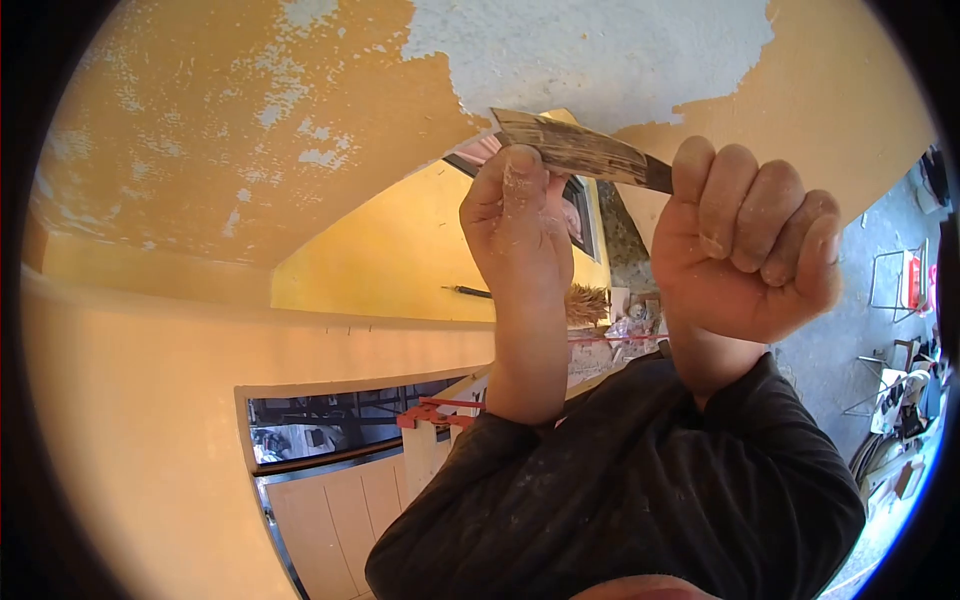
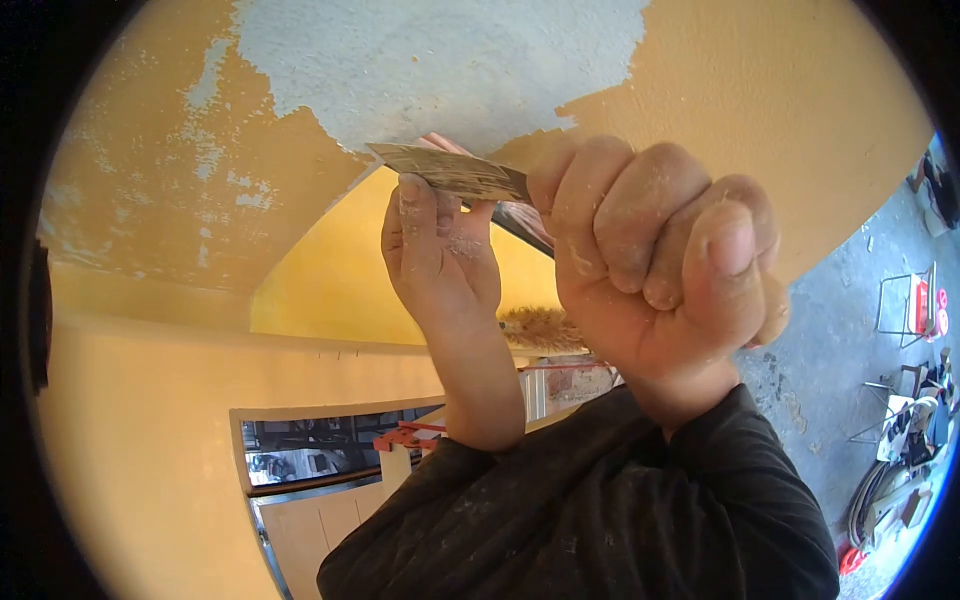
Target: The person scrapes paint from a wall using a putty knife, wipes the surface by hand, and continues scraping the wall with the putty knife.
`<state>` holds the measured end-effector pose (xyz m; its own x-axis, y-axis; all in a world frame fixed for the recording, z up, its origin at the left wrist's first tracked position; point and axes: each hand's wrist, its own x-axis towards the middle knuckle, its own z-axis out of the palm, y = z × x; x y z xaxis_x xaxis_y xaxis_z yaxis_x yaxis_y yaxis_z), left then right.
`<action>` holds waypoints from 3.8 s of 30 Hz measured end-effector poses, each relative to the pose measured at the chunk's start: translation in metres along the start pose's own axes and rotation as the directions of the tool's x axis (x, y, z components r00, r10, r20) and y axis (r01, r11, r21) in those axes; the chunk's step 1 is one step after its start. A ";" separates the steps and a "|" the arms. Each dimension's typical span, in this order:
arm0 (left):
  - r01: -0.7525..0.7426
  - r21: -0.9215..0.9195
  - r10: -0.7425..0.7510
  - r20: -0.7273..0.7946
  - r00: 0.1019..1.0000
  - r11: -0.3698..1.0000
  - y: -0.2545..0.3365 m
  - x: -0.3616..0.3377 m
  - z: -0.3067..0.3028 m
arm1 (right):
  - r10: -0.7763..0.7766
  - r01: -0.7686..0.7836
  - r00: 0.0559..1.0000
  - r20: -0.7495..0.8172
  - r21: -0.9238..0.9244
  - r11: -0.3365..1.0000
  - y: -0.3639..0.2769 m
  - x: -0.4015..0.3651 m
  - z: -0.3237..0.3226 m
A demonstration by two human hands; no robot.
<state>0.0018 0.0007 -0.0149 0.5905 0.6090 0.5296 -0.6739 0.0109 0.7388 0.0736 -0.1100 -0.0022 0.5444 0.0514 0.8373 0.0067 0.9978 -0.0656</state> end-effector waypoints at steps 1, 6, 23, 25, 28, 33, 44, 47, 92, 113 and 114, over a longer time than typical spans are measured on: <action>-0.003 -0.003 0.003 -0.006 1.000 1.000 0.000 0.001 -0.002 | -0.013 0.013 1.000 -0.027 -0.018 1.000 0.002 -0.004 0.002; 0.027 0.037 -0.029 0.052 0.998 0.999 -0.001 0.001 -0.012 | -0.022 0.023 1.000 0.014 -0.039 0.999 0.003 -0.002 -0.002; -0.003 -0.035 0.000 -0.082 0.997 0.999 0.008 0.005 -0.004 | 0.007 0.004 0.990 -0.139 0.079 0.997 0.013 -0.003 0.006; 0.011 -0.042 -0.011 -0.018 1.000 0.999 0.010 0.003 -0.006 | -0.048 0.062 0.995 -0.093 0.149 0.987 0.010 -0.006 0.003; 0.018 -0.005 -0.019 -0.067 0.998 1.000 0.008 0.001 0.004 | -0.092 0.103 0.994 -0.066 0.185 0.977 0.011 -0.007 0.004; 0.026 -0.040 -0.026 -0.002 1.000 0.999 0.007 -0.002 0.000 | -0.039 0.054 0.992 -0.116 0.125 0.991 0.003 -0.013 0.002; -0.007 -0.039 0.005 -0.038 0.999 0.999 0.003 0.000 0.006 | 0.020 -0.011 0.997 -0.074 0.124 0.992 0.001 -0.006 -0.008; -0.031 -0.011 0.030 -0.047 0.998 0.999 0.005 0.002 -0.002 | -0.013 0.047 0.985 -0.171 0.198 0.979 0.012 -0.012 0.001; 0.022 -0.035 -0.023 -0.055 0.998 0.999 0.005 0.002 -0.003 | -0.075 0.094 0.985 -0.153 0.116 0.989 0.029 0.001 0.008; 0.045 0.080 -0.029 -0.188 0.982 0.996 0.019 0.001 0.023 | -0.034 0.058 0.978 -0.208 0.112 0.992 0.028 0.007 0.016; 0.035 0.078 -0.020 -0.187 0.982 0.996 0.018 0.003 0.019 | -0.070 0.096 0.976 -0.205 0.119 0.988 0.030 0.004 0.015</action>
<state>-0.0003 -0.0125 0.0076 0.5104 0.7462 0.4273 -0.6159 -0.0295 0.7873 0.0635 -0.0796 0.0077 0.7030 -0.0284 0.7106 -0.0411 0.9959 0.0804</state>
